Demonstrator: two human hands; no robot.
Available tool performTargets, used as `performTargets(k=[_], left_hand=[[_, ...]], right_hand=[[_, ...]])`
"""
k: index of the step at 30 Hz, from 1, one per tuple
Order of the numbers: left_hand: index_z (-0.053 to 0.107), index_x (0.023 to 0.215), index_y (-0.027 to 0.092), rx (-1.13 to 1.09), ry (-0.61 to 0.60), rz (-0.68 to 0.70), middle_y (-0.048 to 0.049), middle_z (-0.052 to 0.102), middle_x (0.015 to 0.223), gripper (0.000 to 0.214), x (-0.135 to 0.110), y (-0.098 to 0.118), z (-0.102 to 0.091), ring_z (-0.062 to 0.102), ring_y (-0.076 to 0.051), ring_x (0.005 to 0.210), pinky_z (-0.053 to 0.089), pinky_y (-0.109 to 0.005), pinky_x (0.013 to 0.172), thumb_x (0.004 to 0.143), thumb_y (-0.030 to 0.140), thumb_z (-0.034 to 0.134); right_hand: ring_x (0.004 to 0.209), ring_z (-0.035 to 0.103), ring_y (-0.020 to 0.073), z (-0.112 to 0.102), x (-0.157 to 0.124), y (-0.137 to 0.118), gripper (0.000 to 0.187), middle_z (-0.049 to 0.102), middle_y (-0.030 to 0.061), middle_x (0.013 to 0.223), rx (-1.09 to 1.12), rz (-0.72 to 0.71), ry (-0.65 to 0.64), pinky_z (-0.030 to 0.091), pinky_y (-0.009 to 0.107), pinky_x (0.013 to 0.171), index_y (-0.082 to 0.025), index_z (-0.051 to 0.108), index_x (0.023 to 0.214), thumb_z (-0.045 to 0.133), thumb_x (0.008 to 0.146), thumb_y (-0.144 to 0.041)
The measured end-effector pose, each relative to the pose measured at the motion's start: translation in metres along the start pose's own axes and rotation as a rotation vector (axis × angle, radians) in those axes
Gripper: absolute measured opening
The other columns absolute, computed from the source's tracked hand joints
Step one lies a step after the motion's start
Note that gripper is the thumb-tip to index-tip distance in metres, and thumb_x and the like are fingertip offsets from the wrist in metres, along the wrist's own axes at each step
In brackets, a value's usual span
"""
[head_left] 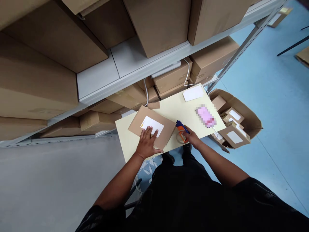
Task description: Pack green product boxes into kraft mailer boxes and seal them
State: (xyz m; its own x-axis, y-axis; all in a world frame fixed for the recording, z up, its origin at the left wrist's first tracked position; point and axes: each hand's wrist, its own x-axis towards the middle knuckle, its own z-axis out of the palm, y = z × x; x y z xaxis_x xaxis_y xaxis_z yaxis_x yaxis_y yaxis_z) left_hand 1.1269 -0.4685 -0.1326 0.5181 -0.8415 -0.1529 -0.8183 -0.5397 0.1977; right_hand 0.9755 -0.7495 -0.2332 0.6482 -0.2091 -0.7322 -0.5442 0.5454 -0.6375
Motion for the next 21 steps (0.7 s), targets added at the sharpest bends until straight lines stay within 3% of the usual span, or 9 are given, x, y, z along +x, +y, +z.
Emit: performTargets(k=[3, 5, 7, 9, 12, 15, 18, 21], left_hand=[[0.031, 0.167, 0.016, -0.001, 0.083, -0.169, -0.0283, 0.029, 0.17, 0.128, 0.01, 0.035, 0.009, 0.019, -0.047, 0.161, 0.012, -0.065, 0.129, 0.067, 0.076, 0.083], [0.027, 0.167, 0.013, -0.007, 0.129, -0.263, -0.0309, 0.025, 0.17, 0.128, 0.017, 0.054, 0.011, 0.018, -0.05, 0.16, 0.012, -0.068, 0.127, 0.07, 0.077, 0.081], [0.027, 0.167, 0.01, -0.003, 0.125, -0.307, -0.0324, 0.025, 0.17, 0.124, 0.023, 0.06, 0.008, 0.019, -0.053, 0.159, 0.014, -0.069, 0.125, 0.075, 0.076, 0.077], [0.033, 0.166, 0.013, 0.014, 0.061, -0.271, -0.0308, 0.032, 0.168, 0.114, 0.027, 0.049, -0.001, 0.025, -0.052, 0.156, 0.019, -0.068, 0.124, 0.079, 0.072, 0.076], [0.044, 0.163, 0.024, 0.042, -0.049, -0.091, -0.0226, 0.046, 0.161, 0.101, 0.029, 0.014, -0.014, 0.036, -0.046, 0.153, 0.021, -0.061, 0.127, 0.079, 0.065, 0.081], [0.046, 0.161, 0.026, 0.06, 0.003, -0.075, -0.0197, 0.037, 0.168, 0.101, 0.032, -0.011, -0.015, 0.021, -0.045, 0.16, 0.012, -0.064, 0.129, 0.076, 0.067, 0.082], [0.041, 0.164, 0.025, 0.061, 0.057, -0.159, -0.0198, 0.019, 0.176, 0.103, 0.038, -0.011, -0.006, 0.008, -0.046, 0.163, 0.007, -0.068, 0.128, 0.078, 0.068, 0.079], [0.04, 0.164, 0.024, 0.057, 0.061, -0.208, -0.0201, 0.013, 0.177, 0.102, 0.043, -0.001, 0.0, 0.007, -0.046, 0.163, 0.005, -0.069, 0.128, 0.081, 0.07, 0.076]], right_hand=[[0.12, 0.067, 0.0218, 0.004, 0.031, -0.016, 0.071, 0.073, 0.0002, 0.133, -0.076, -0.154, 0.143, 0.056, 0.037, 0.102, -0.033, 0.062, 0.145, 0.083, 0.077, -0.033], [0.111, 0.07, 0.022, 0.004, 0.05, -0.031, 0.067, 0.077, 0.0006, 0.123, -0.07, -0.164, 0.123, 0.058, 0.037, 0.096, -0.03, 0.066, 0.141, 0.082, 0.075, -0.03], [0.099, 0.071, 0.0223, 0.002, 0.065, -0.045, 0.063, 0.079, 0.0009, 0.109, -0.066, -0.142, 0.09, 0.06, 0.036, 0.087, -0.028, 0.07, 0.136, 0.08, 0.074, -0.027], [0.091, 0.07, 0.0221, -0.001, 0.074, -0.057, 0.06, 0.079, 0.0011, 0.098, -0.074, -0.125, 0.058, 0.06, 0.035, 0.08, -0.026, 0.072, 0.133, 0.079, 0.073, -0.023], [0.088, 0.069, 0.0214, 0.0, 0.08, -0.07, 0.059, 0.078, 0.0011, 0.094, -0.102, -0.111, 0.024, 0.058, 0.034, 0.079, -0.024, 0.074, 0.131, 0.079, 0.073, -0.02], [0.089, 0.068, 0.0207, 0.012, 0.089, -0.079, 0.058, 0.079, 0.0009, 0.098, -0.144, -0.123, 0.018, 0.058, 0.035, 0.083, -0.024, 0.074, 0.131, 0.079, 0.073, -0.022], [0.09, 0.068, 0.0198, 0.024, 0.101, -0.089, 0.06, 0.079, 0.0005, 0.101, -0.164, -0.148, 0.021, 0.058, 0.036, 0.089, -0.024, 0.073, 0.132, 0.08, 0.073, -0.024], [0.091, 0.069, 0.0197, 0.026, 0.111, -0.094, 0.064, 0.08, 0.0009, 0.103, -0.169, -0.149, -0.005, 0.058, 0.037, 0.093, -0.023, 0.072, 0.134, 0.082, 0.071, -0.024]])
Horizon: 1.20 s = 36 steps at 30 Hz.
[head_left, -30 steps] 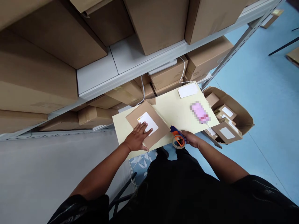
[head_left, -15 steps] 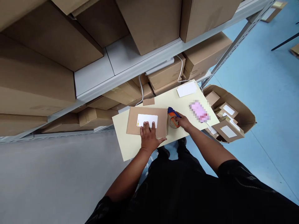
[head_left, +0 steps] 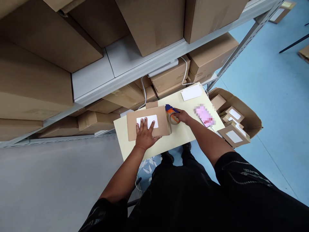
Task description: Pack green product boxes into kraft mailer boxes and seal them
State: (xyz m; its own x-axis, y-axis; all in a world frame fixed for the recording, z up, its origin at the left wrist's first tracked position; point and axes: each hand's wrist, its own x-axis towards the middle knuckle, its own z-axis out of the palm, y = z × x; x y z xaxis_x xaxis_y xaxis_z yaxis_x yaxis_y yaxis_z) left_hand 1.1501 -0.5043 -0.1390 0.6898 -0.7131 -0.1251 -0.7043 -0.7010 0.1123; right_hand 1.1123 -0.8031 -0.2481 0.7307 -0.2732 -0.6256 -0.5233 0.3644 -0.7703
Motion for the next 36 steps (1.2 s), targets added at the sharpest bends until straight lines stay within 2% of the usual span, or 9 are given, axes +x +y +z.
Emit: performTargets(k=[5, 10, 14, 17, 20, 23, 26, 30, 36], left_hand=[[0.041, 0.164, 0.024, 0.005, -0.027, -0.042, -0.0214, 0.012, 0.177, 0.1, 0.002, 0.005, -0.002, 0.009, -0.047, 0.163, 0.006, -0.071, 0.126, 0.082, 0.071, 0.074], [0.037, 0.166, 0.024, 0.03, -0.057, -0.095, -0.0209, 0.011, 0.177, 0.1, 0.005, 0.011, -0.007, 0.006, -0.043, 0.164, 0.002, -0.067, 0.128, 0.085, 0.074, 0.068], [0.033, 0.167, 0.024, 0.034, -0.079, -0.172, -0.0208, 0.009, 0.178, 0.102, 0.01, 0.03, -0.008, 0.004, -0.043, 0.164, 0.003, -0.067, 0.128, 0.086, 0.075, 0.067], [0.029, 0.169, 0.022, 0.017, -0.085, -0.244, -0.0224, 0.007, 0.177, 0.103, 0.015, 0.05, -0.007, 0.004, -0.045, 0.164, 0.006, -0.07, 0.127, 0.087, 0.075, 0.065], [0.024, 0.17, 0.019, -0.002, -0.096, -0.319, -0.0253, 0.005, 0.177, 0.104, 0.02, 0.063, -0.008, 0.004, -0.048, 0.163, 0.01, -0.074, 0.124, 0.09, 0.076, 0.058], [0.018, 0.17, 0.014, -0.009, -0.134, -0.303, -0.0276, 0.007, 0.176, 0.109, 0.018, 0.062, -0.016, 0.007, -0.048, 0.163, 0.016, -0.071, 0.124, 0.091, 0.079, 0.054], [0.02, 0.17, 0.016, -0.002, -0.201, -0.182, -0.0256, 0.007, 0.176, 0.115, 0.007, 0.046, -0.028, 0.01, -0.047, 0.163, 0.021, -0.067, 0.124, 0.084, 0.081, 0.061], [0.025, 0.17, 0.022, -0.01, -0.28, 0.008, -0.0217, 0.001, 0.178, 0.125, -0.009, 0.012, -0.038, 0.015, -0.05, 0.161, 0.022, -0.064, 0.125, 0.072, 0.08, 0.077], [0.021, 0.17, 0.02, 0.009, -0.255, 0.255, -0.0217, -0.001, 0.178, 0.132, -0.021, -0.021, -0.03, 0.003, -0.044, 0.164, 0.011, -0.061, 0.13, 0.067, 0.07, 0.087]], right_hand=[[0.101, 0.072, 0.0221, -0.016, -0.018, 0.025, 0.069, 0.08, 0.0017, 0.113, 0.008, -0.006, -0.014, 0.058, 0.042, 0.1, -0.025, 0.069, 0.139, 0.083, 0.071, -0.026], [0.118, 0.071, 0.0272, -0.031, -0.088, 0.083, 0.072, 0.077, 0.0014, 0.129, -0.092, 0.019, -0.02, 0.052, 0.048, 0.112, -0.029, 0.063, 0.147, 0.077, 0.076, -0.032], [0.13, 0.066, 0.0306, -0.017, -0.142, 0.125, 0.075, 0.072, 0.0018, 0.139, -0.059, 0.05, 0.0, 0.047, 0.05, 0.118, -0.029, 0.059, 0.152, 0.074, 0.078, -0.036], [0.138, 0.061, 0.029, 0.002, -0.153, 0.136, 0.074, 0.067, 0.0008, 0.147, -0.028, 0.013, 0.086, 0.044, 0.048, 0.122, -0.031, 0.057, 0.153, 0.07, 0.081, -0.039], [0.14, 0.059, 0.0275, 0.012, -0.139, 0.126, 0.076, 0.065, 0.0017, 0.149, -0.012, -0.017, 0.159, 0.043, 0.046, 0.122, -0.028, 0.055, 0.155, 0.067, 0.081, -0.039], [0.133, 0.064, 0.027, 0.008, -0.112, 0.1, 0.076, 0.068, 0.0021, 0.144, -0.029, 0.001, 0.198, 0.049, 0.045, 0.117, -0.027, 0.056, 0.154, 0.067, 0.079, -0.037], [0.122, 0.068, 0.0252, -0.002, -0.08, 0.066, 0.075, 0.073, 0.0038, 0.136, -0.021, 0.018, 0.19, 0.054, 0.041, 0.108, -0.024, 0.059, 0.151, 0.067, 0.077, -0.032], [0.093, 0.072, 0.0222, -0.008, -0.043, 0.019, 0.069, 0.08, 0.0045, 0.107, 0.001, 0.051, 0.07, 0.059, 0.035, 0.084, -0.02, 0.066, 0.143, 0.068, 0.074, -0.024], [0.067, 0.061, 0.0156, -0.003, -0.018, -0.018, 0.062, 0.071, 0.0008, 0.075, -0.033, 0.077, 0.001, 0.053, 0.028, 0.066, -0.016, 0.072, 0.134, 0.071, 0.072, -0.016]])
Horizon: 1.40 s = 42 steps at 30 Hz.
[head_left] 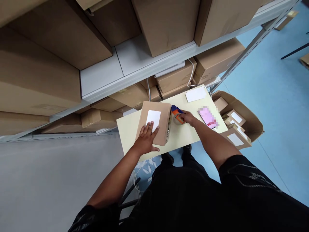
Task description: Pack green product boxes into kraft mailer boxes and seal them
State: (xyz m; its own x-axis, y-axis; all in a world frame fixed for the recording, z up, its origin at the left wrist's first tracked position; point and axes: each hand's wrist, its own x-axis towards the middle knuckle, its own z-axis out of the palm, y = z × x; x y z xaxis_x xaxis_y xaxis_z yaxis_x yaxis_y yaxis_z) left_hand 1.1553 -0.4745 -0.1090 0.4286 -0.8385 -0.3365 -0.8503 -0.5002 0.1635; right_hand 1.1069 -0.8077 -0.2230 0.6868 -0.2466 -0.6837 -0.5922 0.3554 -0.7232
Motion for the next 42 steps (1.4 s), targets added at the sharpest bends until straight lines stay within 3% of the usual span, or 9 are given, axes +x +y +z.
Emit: performTargets(k=[5, 12, 16, 21, 25, 28, 35, 38, 42], left_hand=[[0.028, 0.169, 0.016, 0.023, 0.113, -0.121, -0.0261, 0.007, 0.176, 0.115, 0.007, 0.011, 0.015, 0.002, -0.043, 0.164, 0.001, -0.066, 0.129, 0.079, 0.071, 0.077], [0.027, 0.169, 0.02, 0.007, 0.096, -0.249, -0.0226, 0.004, 0.177, 0.11, 0.018, 0.025, 0.017, 0.004, -0.043, 0.164, -0.005, -0.07, 0.126, 0.083, 0.071, 0.072], [0.026, 0.169, 0.02, -0.013, 0.105, -0.304, -0.0218, 0.004, 0.177, 0.109, 0.024, 0.029, 0.015, 0.005, -0.042, 0.164, -0.006, -0.07, 0.126, 0.084, 0.071, 0.071], [0.025, 0.17, 0.02, -0.041, 0.133, -0.359, -0.0225, 0.004, 0.177, 0.108, 0.033, 0.039, 0.012, 0.004, -0.043, 0.164, -0.006, -0.072, 0.125, 0.086, 0.072, 0.069], [0.022, 0.17, 0.018, -0.061, 0.13, -0.408, -0.0231, 0.005, 0.177, 0.107, 0.04, 0.045, 0.009, 0.003, -0.044, 0.164, -0.004, -0.074, 0.125, 0.088, 0.071, 0.066], [0.021, 0.17, 0.018, -0.064, 0.129, -0.453, -0.0235, 0.005, 0.177, 0.106, 0.046, 0.053, 0.01, 0.001, -0.043, 0.164, -0.003, -0.074, 0.125, 0.089, 0.071, 0.064], [0.013, 0.17, 0.011, -0.107, 0.123, -0.566, -0.0298, 0.0, 0.175, 0.111, 0.051, 0.075, 0.007, -0.001, -0.047, 0.163, 0.006, -0.078, 0.122, 0.091, 0.074, 0.057], [0.015, 0.17, 0.01, -0.107, 0.024, -0.472, -0.0304, 0.001, 0.175, 0.119, 0.034, 0.07, -0.005, 0.002, -0.048, 0.163, 0.013, -0.074, 0.123, 0.085, 0.076, 0.065], [0.02, 0.17, 0.019, -0.045, -0.158, -0.241, -0.0264, 0.003, 0.176, 0.129, 0.007, 0.036, -0.021, 0.009, -0.049, 0.162, 0.028, -0.066, 0.122, 0.069, 0.061, 0.089]], right_hand=[[0.065, 0.061, 0.0149, 0.008, 0.013, -0.007, 0.067, 0.071, -0.0003, 0.074, -0.037, -0.012, 0.011, 0.052, 0.028, 0.066, -0.017, 0.068, 0.14, 0.074, 0.073, -0.015], [0.09, 0.069, 0.0198, 0.004, 0.021, -0.001, 0.077, 0.079, 0.0052, 0.105, -0.062, -0.051, -0.026, 0.057, 0.035, 0.087, -0.018, 0.059, 0.151, 0.075, 0.075, -0.019], [0.109, 0.071, 0.0242, 0.003, -0.003, 0.036, 0.08, 0.077, 0.0079, 0.125, -0.025, -0.056, -0.072, 0.057, 0.041, 0.101, -0.019, 0.054, 0.154, 0.071, 0.076, -0.024], [0.134, 0.063, 0.0259, 0.015, -0.067, 0.102, 0.082, 0.068, 0.0037, 0.145, -0.097, -0.104, -0.045, 0.044, 0.045, 0.12, -0.026, 0.053, 0.156, 0.07, 0.077, -0.031], [0.142, 0.057, 0.0272, 0.028, -0.115, 0.15, 0.078, 0.064, 0.0019, 0.151, -0.063, -0.062, -0.055, 0.04, 0.046, 0.124, -0.03, 0.054, 0.156, 0.069, 0.079, -0.034], [0.144, 0.055, 0.028, 0.035, -0.127, 0.166, 0.076, 0.063, 0.0015, 0.152, -0.045, -0.052, -0.023, 0.039, 0.049, 0.125, -0.032, 0.055, 0.155, 0.069, 0.08, -0.035], [0.136, 0.061, 0.0288, 0.024, -0.108, 0.148, 0.076, 0.068, 0.0034, 0.145, -0.015, -0.061, 0.005, 0.045, 0.049, 0.121, -0.028, 0.06, 0.151, 0.067, 0.076, -0.034], [0.13, 0.065, 0.0288, 0.013, -0.104, 0.138, 0.076, 0.072, 0.0028, 0.139, -0.027, -0.042, -0.013, 0.048, 0.048, 0.117, -0.027, 0.061, 0.149, 0.068, 0.074, -0.031], [0.115, 0.071, 0.0277, -0.002, -0.093, 0.121, 0.076, 0.077, 0.0021, 0.128, -0.071, 0.001, -0.037, 0.055, 0.044, 0.107, -0.026, 0.064, 0.148, 0.069, 0.071, -0.029]])
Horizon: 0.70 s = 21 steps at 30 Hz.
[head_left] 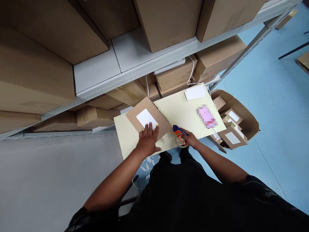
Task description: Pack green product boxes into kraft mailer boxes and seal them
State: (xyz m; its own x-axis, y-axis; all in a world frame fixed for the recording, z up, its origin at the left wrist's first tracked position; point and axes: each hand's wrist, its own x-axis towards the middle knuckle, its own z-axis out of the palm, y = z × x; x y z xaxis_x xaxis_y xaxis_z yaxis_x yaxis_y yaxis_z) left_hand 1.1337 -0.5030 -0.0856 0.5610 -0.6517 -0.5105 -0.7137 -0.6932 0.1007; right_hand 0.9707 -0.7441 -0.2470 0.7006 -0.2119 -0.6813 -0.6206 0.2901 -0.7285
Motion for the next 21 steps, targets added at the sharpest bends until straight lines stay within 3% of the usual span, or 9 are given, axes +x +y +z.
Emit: performTargets(k=[2, 5, 9, 12, 15, 21], left_hand=[[0.024, 0.17, 0.027, 0.047, -0.042, 0.127, -0.0201, 0.008, 0.178, 0.125, -0.002, -0.025, -0.006, 0.017, -0.047, 0.161, 0.031, -0.062, 0.122, 0.068, 0.051, 0.092], [0.033, 0.167, 0.031, 0.077, -0.004, 0.257, -0.017, 0.014, 0.178, 0.12, 0.003, -0.055, -0.011, 0.028, -0.044, 0.158, 0.027, -0.057, 0.126, 0.067, 0.055, 0.093], [0.031, 0.168, 0.03, 0.1, 0.051, 0.316, -0.0132, 0.015, 0.178, 0.123, 0.013, -0.07, -0.008, 0.021, -0.043, 0.161, 0.011, -0.058, 0.131, 0.065, 0.064, 0.09], [0.028, 0.169, 0.029, 0.099, 0.072, 0.32, -0.012, 0.017, 0.178, 0.121, 0.014, -0.068, -0.001, 0.009, -0.04, 0.164, 0.006, -0.057, 0.132, 0.069, 0.06, 0.09], [0.03, 0.168, 0.028, 0.072, 0.136, 0.252, -0.0135, 0.019, 0.177, 0.119, 0.012, -0.058, 0.007, 0.006, -0.039, 0.165, 0.005, -0.057, 0.132, 0.07, 0.061, 0.088], [0.027, 0.169, 0.02, 0.017, 0.271, 0.04, -0.0182, 0.016, 0.177, 0.116, 0.011, -0.012, 0.028, 0.008, -0.04, 0.165, 0.004, -0.059, 0.131, 0.078, 0.07, 0.077]], right_hand=[[0.109, 0.072, 0.0271, -0.006, 0.01, -0.013, 0.075, 0.079, 0.0023, 0.121, -0.03, 0.011, -0.029, 0.057, 0.043, 0.103, -0.025, 0.066, 0.145, 0.07, 0.07, -0.027], [0.102, 0.072, 0.0256, -0.011, 0.029, -0.041, 0.07, 0.08, 0.004, 0.114, -0.059, -0.015, -0.053, 0.058, 0.04, 0.097, -0.022, 0.072, 0.137, 0.07, 0.067, -0.022], [0.086, 0.071, 0.0228, -0.01, 0.05, -0.082, 0.067, 0.081, 0.0041, 0.096, -0.093, 0.007, -0.031, 0.058, 0.037, 0.085, -0.022, 0.073, 0.135, 0.07, 0.068, -0.016], [0.08, 0.069, 0.0219, -0.011, 0.058, -0.101, 0.067, 0.079, 0.0044, 0.086, -0.12, 0.032, -0.029, 0.057, 0.035, 0.08, -0.02, 0.074, 0.133, 0.074, 0.066, -0.012], [0.079, 0.068, 0.0216, -0.012, 0.058, -0.104, 0.067, 0.078, 0.0041, 0.086, -0.126, 0.032, -0.012, 0.056, 0.034, 0.078, -0.02, 0.074, 0.133, 0.074, 0.067, -0.012], [0.082, 0.069, 0.0198, -0.004, 0.056, -0.088, 0.071, 0.079, 0.004, 0.099, -0.009, -0.012, -0.048, 0.057, 0.033, 0.08, -0.021, 0.068, 0.14, 0.069, 0.07, -0.018]])
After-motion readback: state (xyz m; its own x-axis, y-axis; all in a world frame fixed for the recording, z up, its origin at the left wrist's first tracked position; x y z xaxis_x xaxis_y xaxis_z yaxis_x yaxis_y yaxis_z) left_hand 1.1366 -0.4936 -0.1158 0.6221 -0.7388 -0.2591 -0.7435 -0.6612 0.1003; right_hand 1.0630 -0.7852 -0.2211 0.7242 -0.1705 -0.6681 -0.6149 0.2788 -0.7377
